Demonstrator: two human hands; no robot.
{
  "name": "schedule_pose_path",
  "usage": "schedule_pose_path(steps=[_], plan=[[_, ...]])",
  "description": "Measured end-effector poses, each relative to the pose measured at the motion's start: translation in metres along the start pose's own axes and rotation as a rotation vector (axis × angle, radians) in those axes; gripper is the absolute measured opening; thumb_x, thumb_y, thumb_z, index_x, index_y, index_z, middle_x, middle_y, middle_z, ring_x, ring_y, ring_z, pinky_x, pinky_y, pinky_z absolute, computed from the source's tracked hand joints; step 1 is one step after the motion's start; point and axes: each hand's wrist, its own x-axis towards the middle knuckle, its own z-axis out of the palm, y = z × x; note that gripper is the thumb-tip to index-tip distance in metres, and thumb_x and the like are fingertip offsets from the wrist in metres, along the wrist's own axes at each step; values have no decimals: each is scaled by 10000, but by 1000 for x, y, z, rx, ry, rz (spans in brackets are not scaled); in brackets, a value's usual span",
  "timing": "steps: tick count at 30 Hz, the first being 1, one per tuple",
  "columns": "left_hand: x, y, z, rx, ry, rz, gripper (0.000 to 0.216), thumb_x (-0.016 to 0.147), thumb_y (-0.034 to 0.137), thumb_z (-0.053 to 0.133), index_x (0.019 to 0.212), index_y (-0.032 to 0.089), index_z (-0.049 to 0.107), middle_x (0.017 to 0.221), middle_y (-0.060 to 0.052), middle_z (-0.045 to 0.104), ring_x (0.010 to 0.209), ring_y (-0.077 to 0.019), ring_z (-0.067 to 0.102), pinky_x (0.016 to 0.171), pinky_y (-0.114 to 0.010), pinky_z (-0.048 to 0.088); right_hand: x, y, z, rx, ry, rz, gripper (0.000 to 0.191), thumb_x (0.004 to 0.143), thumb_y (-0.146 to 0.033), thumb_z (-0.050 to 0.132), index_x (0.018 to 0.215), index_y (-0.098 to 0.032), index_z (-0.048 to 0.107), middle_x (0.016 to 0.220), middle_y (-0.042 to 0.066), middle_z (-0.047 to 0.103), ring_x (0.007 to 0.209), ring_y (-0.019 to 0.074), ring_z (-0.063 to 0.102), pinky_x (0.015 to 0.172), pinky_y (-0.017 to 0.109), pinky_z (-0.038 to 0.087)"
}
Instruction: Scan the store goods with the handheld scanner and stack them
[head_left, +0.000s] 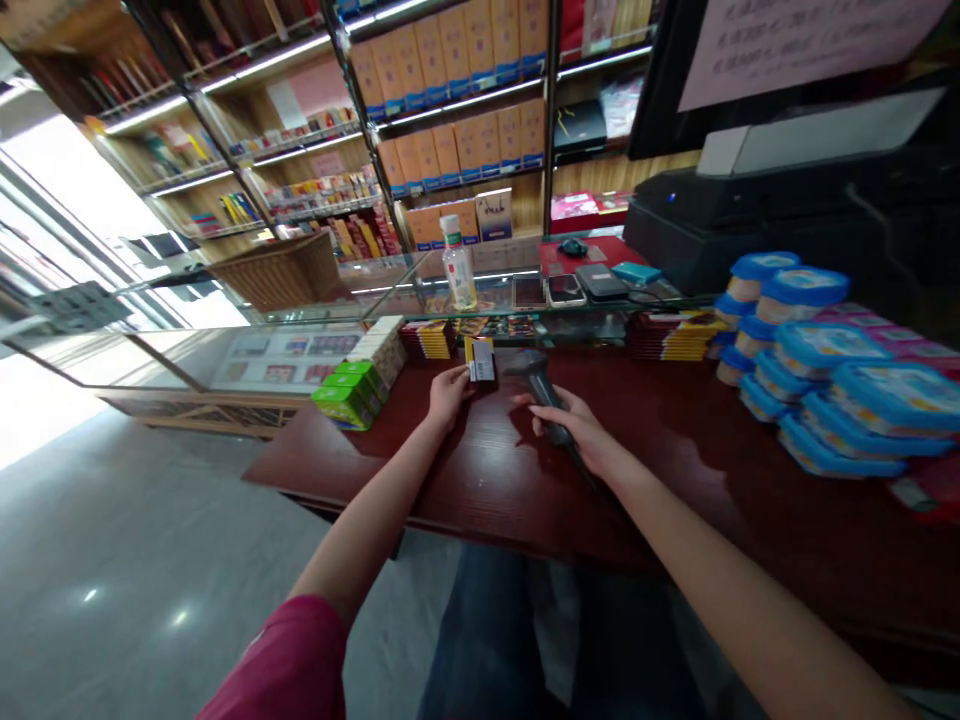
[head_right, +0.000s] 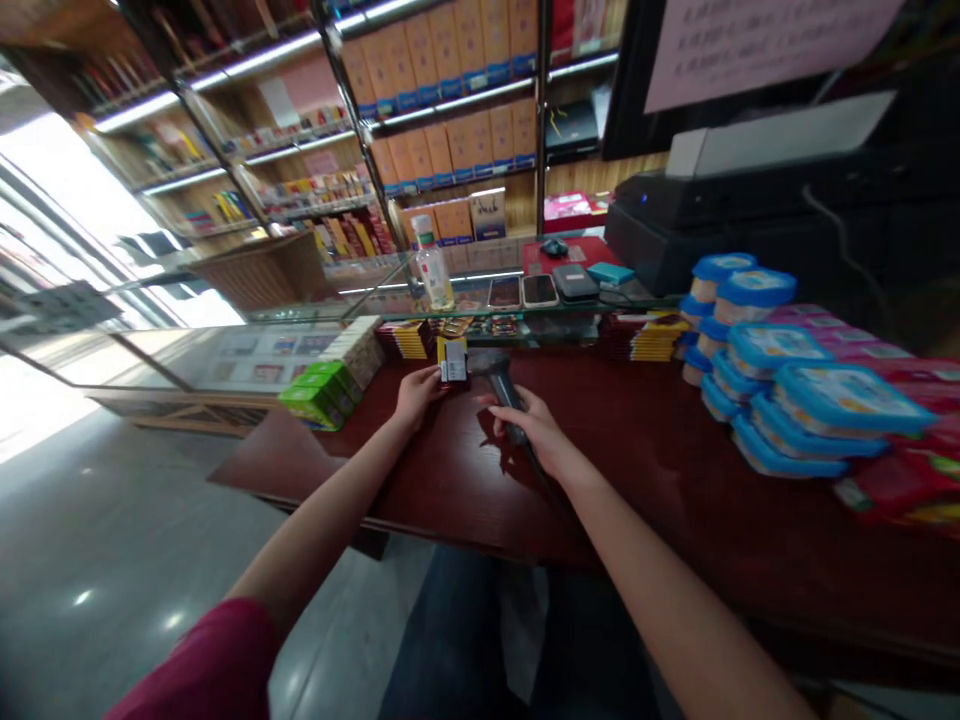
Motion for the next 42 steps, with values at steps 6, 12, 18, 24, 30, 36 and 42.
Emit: schedule_pose_path(steps=[6, 12, 18, 24, 30, 36, 42], plan=[[3, -12, -17, -243, 59, -40, 316, 878, 322, 796, 1119, 118, 774, 1061, -112, 792, 808, -123, 722, 867, -317, 600, 16, 15, 23, -54, -75, -1, 438, 708, -343, 872, 1085, -203, 696, 1119, 79, 786, 524, 86, 567, 493, 254, 460], [8, -15, -15, -292, 62, -75, 280, 870, 268, 807, 1101, 114, 775, 1001, -88, 798, 781, -111, 706, 815, -266, 590, 15, 19, 18, -121, -80, 6, 453, 725, -360, 876, 1090, -204, 659, 1159, 90, 763, 523, 84, 558, 499, 268, 468], [2, -16, -11, -248, 60, -45, 233, 894, 194, 741, 1108, 112, 780, 1058, -107, 804, 832, -149, 730, 834, -290, 601, 15, 19, 20, -134, -90, -4, 498, 737, -359, 878, 1155, -214, 650, 1166, 96, 761, 528, 85, 546, 497, 274, 462], [3, -6, -22, 104, 203, 152, 253, 954, 150, 635, 1163, 136, 777, 1185, -113, 792, 1081, -231, 748, 1009, -364, 570, 13, 18, 20, -135, -76, -3, 437, 746, -400, 882, 1084, -222, 670, 1183, 92, 765, 522, 87, 564, 493, 274, 455], [-15, 11, -79, 764, 217, 430, 416, 988, 81, 530, 1318, 242, 727, 1267, -51, 772, 1150, -235, 738, 1050, -325, 537, 12, 15, 20, -100, -24, 8, 434, 711, -435, 902, 1025, -217, 698, 1155, 89, 766, 512, 85, 565, 476, 267, 451], [-18, 10, -105, 1062, -42, 438, 429, 990, 60, 504, 1316, 227, 727, 1372, -72, 718, 1336, -231, 641, 1156, -340, 479, 13, 15, 21, -110, -38, 30, 453, 694, -439, 914, 1027, -215, 704, 1154, 88, 766, 515, 83, 566, 475, 262, 458], [-22, 11, -84, 1284, -54, 428, 485, 999, 38, 415, 1402, 170, 651, 1470, -121, 644, 1463, -224, 519, 1251, -401, 382, 15, 21, 20, -122, -39, 40, 481, 685, -430, 927, 1042, -217, 685, 1137, 78, 768, 512, 86, 581, 483, 267, 481]])
